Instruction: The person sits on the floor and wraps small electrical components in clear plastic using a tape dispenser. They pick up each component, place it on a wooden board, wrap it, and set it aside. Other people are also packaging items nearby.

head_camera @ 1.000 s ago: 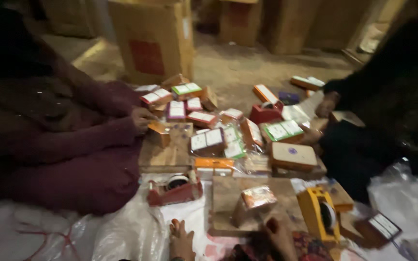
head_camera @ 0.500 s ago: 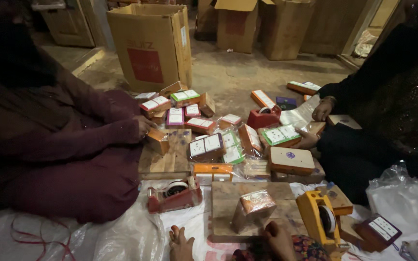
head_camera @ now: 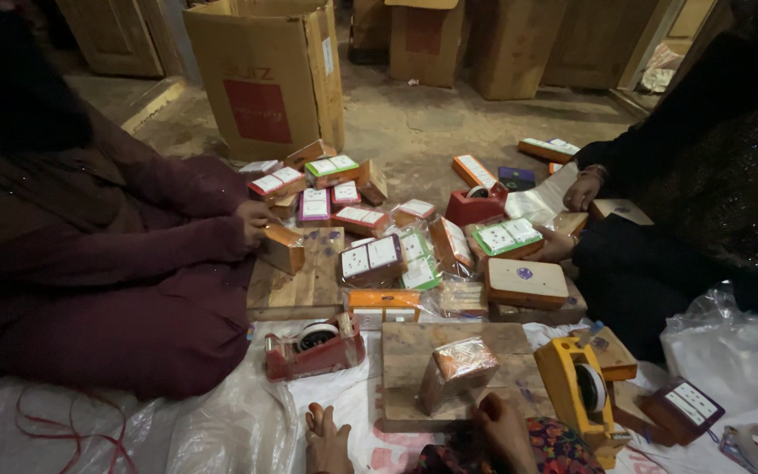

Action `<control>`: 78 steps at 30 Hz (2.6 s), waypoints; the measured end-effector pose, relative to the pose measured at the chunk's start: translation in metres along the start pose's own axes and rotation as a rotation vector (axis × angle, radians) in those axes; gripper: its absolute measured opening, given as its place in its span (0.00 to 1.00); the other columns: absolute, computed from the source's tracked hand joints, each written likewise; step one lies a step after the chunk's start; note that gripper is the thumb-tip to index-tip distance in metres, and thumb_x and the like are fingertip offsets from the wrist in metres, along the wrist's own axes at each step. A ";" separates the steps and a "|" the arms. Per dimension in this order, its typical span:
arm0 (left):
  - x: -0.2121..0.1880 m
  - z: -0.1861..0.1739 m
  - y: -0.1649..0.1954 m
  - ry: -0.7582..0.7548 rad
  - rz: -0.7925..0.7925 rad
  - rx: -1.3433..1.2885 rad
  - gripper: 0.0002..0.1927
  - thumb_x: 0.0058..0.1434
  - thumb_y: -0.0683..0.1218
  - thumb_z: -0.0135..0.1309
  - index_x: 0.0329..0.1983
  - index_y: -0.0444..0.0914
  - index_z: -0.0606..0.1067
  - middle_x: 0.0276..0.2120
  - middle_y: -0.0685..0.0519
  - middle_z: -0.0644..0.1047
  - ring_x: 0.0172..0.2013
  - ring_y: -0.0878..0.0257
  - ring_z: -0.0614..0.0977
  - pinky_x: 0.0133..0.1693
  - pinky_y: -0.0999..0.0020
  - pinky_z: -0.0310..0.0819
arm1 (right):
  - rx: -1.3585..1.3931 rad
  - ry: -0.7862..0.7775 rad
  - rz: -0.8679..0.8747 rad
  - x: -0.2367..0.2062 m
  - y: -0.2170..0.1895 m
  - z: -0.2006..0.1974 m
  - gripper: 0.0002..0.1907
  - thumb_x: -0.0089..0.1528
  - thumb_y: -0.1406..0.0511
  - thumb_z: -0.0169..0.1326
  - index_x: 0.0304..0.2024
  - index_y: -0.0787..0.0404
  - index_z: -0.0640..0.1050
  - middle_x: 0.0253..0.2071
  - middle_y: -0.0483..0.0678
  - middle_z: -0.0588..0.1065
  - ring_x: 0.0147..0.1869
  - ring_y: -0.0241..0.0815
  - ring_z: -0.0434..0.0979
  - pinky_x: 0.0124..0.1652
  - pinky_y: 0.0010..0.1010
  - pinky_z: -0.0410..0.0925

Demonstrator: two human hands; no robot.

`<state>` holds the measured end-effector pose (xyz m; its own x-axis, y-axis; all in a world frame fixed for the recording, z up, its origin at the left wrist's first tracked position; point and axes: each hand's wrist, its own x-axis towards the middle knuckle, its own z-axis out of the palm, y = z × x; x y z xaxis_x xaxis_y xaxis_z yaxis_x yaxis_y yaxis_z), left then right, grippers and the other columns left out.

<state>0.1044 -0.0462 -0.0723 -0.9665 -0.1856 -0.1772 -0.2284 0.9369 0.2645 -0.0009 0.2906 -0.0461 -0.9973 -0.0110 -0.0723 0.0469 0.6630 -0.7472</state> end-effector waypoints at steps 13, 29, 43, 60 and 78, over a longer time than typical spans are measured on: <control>-0.002 -0.002 0.005 -0.100 -0.110 -0.084 0.32 0.57 0.45 0.61 0.66 0.51 0.68 0.75 0.51 0.42 0.70 0.28 0.52 0.66 0.48 0.62 | 0.019 0.008 -0.021 0.002 0.004 0.001 0.13 0.57 0.60 0.59 0.33 0.65 0.78 0.27 0.55 0.80 0.33 0.46 0.82 0.37 0.38 0.72; -0.003 0.008 0.003 -0.024 -0.101 -0.067 0.31 0.55 0.38 0.57 0.63 0.53 0.71 0.75 0.52 0.45 0.67 0.29 0.60 0.61 0.53 0.71 | 0.040 0.008 -0.001 0.008 0.017 0.007 0.11 0.58 0.62 0.58 0.33 0.65 0.78 0.28 0.54 0.81 0.33 0.45 0.82 0.38 0.37 0.72; -0.009 0.000 0.006 0.043 -0.078 -0.075 0.27 0.55 0.37 0.56 0.58 0.50 0.74 0.74 0.52 0.47 0.65 0.32 0.62 0.60 0.53 0.71 | 0.065 -0.002 -0.077 0.005 0.013 0.004 0.11 0.58 0.62 0.58 0.33 0.66 0.77 0.28 0.53 0.80 0.33 0.44 0.81 0.37 0.36 0.71; -0.023 -0.092 0.060 0.686 0.307 -0.370 0.32 0.57 0.52 0.61 0.64 0.37 0.71 0.63 0.40 0.71 0.62 0.43 0.73 0.59 0.48 0.67 | 0.360 0.280 0.004 -0.004 0.068 -0.081 0.04 0.64 0.68 0.54 0.35 0.61 0.78 0.26 0.46 0.72 0.29 0.36 0.70 0.30 0.31 0.63; 0.010 -0.112 0.192 0.508 0.715 -0.159 0.37 0.56 0.48 0.61 0.70 0.36 0.66 0.63 0.35 0.69 0.62 0.40 0.70 0.58 0.49 0.68 | -0.068 0.381 0.170 0.017 0.124 -0.168 0.13 0.54 0.61 0.66 0.31 0.67 0.83 0.26 0.52 0.79 0.28 0.41 0.75 0.30 0.33 0.68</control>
<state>0.0377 0.0990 0.0828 -0.8109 0.2830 0.5123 0.4719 0.8339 0.2862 -0.0212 0.4985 -0.0288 -0.9256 0.3723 0.0680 0.2220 0.6796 -0.6992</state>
